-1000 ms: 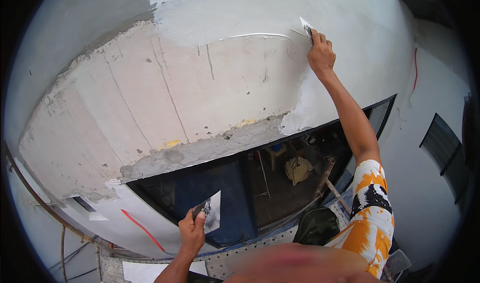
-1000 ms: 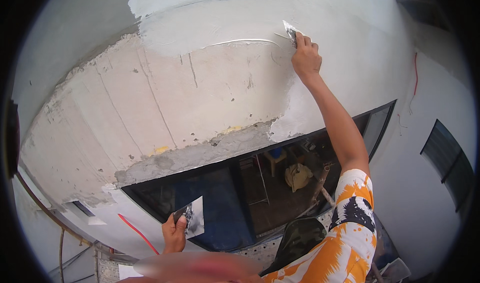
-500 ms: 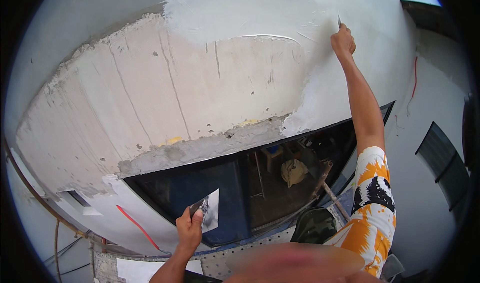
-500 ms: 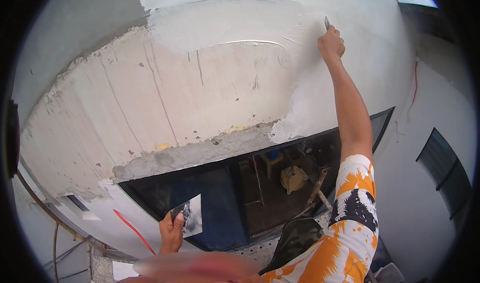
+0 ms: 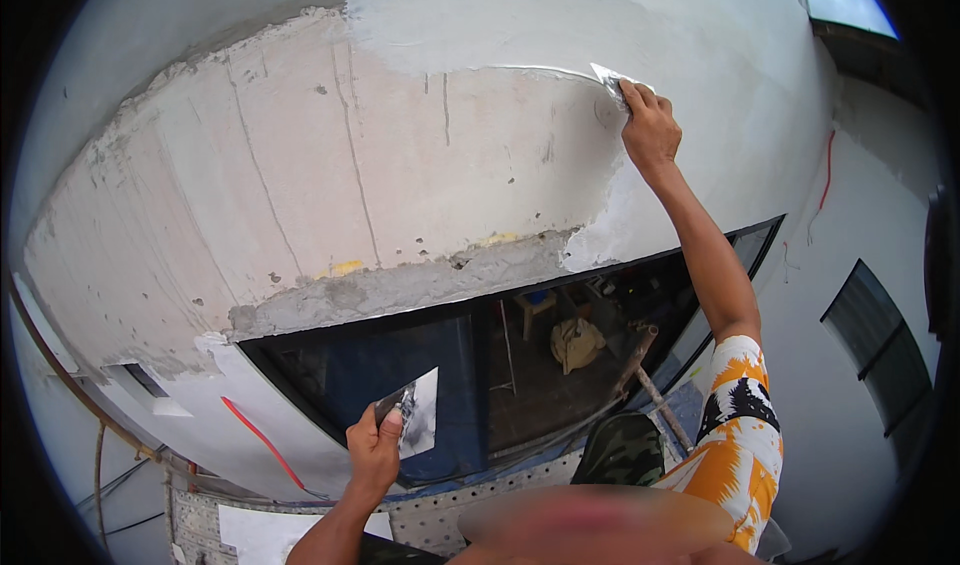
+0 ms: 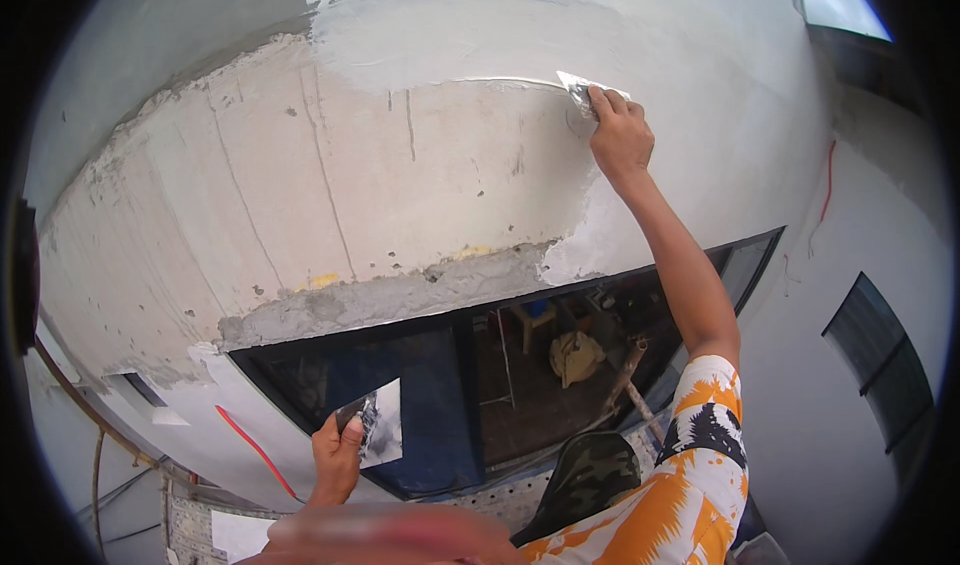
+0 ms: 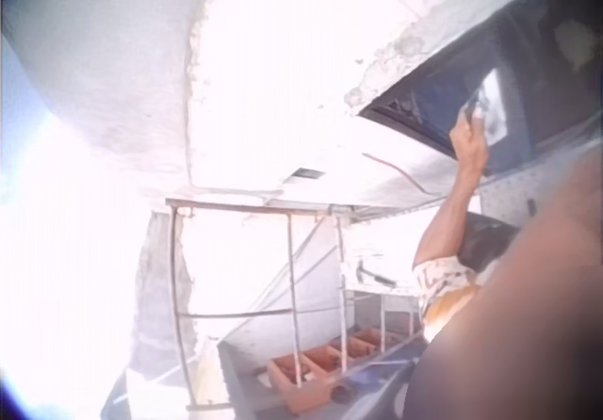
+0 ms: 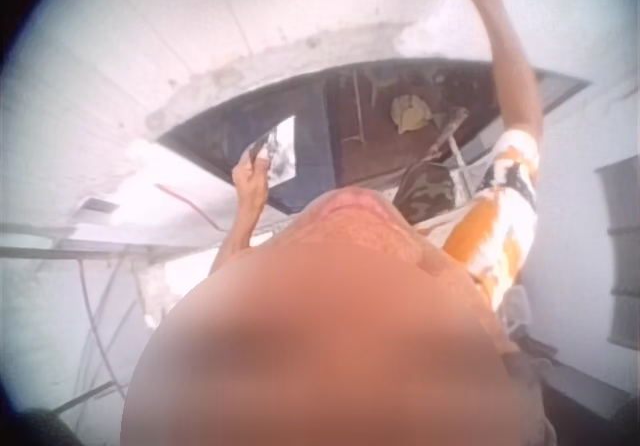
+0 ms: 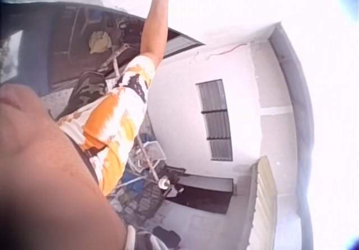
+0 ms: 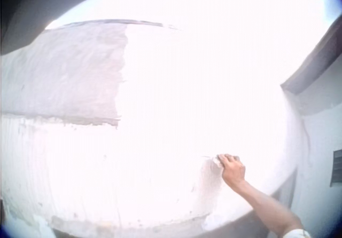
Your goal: The person applies plaster to a ceiling using a trowel and a hawk. They repeatedly scoop plaster from the hawk and spread it across the ceiling surface, smoothing the material in place.
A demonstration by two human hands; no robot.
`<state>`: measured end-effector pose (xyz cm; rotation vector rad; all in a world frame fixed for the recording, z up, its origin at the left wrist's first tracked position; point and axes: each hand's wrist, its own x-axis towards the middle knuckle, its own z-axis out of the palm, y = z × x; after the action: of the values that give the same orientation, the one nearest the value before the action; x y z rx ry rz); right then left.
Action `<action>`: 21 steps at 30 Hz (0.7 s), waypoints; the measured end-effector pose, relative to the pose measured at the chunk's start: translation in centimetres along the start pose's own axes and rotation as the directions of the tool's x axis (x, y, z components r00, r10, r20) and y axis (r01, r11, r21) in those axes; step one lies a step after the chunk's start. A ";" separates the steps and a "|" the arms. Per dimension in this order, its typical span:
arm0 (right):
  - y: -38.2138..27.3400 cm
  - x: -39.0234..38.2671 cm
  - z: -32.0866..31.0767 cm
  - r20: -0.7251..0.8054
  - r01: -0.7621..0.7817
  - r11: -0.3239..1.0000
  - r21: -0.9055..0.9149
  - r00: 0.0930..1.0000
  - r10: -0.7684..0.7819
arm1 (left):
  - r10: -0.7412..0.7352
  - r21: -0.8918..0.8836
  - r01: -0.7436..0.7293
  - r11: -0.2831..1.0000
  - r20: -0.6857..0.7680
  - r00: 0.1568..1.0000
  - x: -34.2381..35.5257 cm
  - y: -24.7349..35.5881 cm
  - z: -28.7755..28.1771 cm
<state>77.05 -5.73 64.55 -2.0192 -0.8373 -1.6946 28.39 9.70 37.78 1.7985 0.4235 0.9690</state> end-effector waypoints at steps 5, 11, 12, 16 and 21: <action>-7.4 5.1 -0.1 -0.372 0.628 0.777 -0.044 0.711 -0.597 | 0.009 -0.002 -0.009 1.000 0.002 1.000 0.6 -0.5 0.6; -23.0 10.3 1.1 -0.405 0.808 0.588 -0.030 0.528 -0.746 | -0.016 0.014 0.015 1.000 0.053 0.998 0.9 -1.7 2.0; -23.7 11.1 1.2 -0.340 0.794 0.604 -0.064 0.552 -0.761 | -0.019 0.028 0.017 0.999 0.063 0.998 1.0 -1.8 1.9; -19.4 12.7 2.0 -0.224 0.735 0.676 -0.059 0.650 -0.726 | -0.008 0.029 0.007 1.000 0.030 1.000 1.1 -2.1 1.5; -7.3 12.4 3.9 -0.280 0.665 0.726 -0.175 0.673 -0.684 | -0.035 0.036 0.034 0.999 0.017 0.999 1.2 -2.6 1.3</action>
<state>76.47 4.76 75.21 -1.4421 -1.5575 -2.3787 30.51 10.87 35.71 1.8247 0.4616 0.9262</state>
